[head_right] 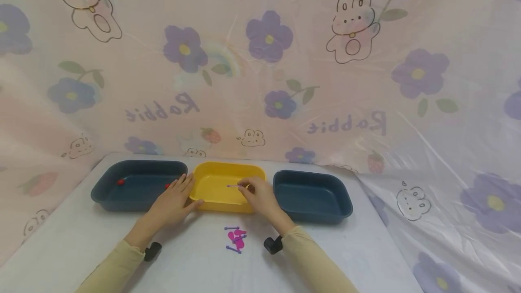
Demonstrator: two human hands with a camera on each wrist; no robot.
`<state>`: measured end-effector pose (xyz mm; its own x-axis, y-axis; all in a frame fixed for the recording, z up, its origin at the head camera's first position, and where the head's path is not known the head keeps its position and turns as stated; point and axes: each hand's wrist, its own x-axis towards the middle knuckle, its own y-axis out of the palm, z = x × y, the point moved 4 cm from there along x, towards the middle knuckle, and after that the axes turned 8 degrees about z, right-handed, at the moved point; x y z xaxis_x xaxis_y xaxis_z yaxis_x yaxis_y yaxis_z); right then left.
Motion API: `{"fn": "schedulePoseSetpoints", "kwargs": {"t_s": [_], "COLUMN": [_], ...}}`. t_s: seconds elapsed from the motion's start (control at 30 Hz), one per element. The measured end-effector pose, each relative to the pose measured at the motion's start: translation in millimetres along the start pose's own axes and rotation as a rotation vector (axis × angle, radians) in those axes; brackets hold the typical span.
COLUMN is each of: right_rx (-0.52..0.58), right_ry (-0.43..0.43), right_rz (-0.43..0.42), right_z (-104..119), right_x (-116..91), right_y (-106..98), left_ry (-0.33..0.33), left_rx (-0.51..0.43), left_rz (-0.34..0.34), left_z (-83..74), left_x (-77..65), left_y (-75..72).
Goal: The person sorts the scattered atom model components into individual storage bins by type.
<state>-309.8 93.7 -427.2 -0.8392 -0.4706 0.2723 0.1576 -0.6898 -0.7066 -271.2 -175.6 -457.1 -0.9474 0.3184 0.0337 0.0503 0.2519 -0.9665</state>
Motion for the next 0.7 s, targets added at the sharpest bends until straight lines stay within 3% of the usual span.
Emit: {"fn": "schedulePoseSetpoints", "kwargs": {"t_s": [0.37,0.7], "right_rx": [-0.034,-0.012], "right_ry": [0.041,0.073], "right_rz": [0.024,0.041], "right_z": [-10,-12], "right_x": [42,58], "right_y": [9,14], "left_ry": [-0.011,-0.01], "left_rx": [0.003,-0.001], "left_rz": [0.004,0.01], "left_z": [0.1,0.5], "left_x": [0.2,0.9], "left_y": [-0.7,-0.4]}}
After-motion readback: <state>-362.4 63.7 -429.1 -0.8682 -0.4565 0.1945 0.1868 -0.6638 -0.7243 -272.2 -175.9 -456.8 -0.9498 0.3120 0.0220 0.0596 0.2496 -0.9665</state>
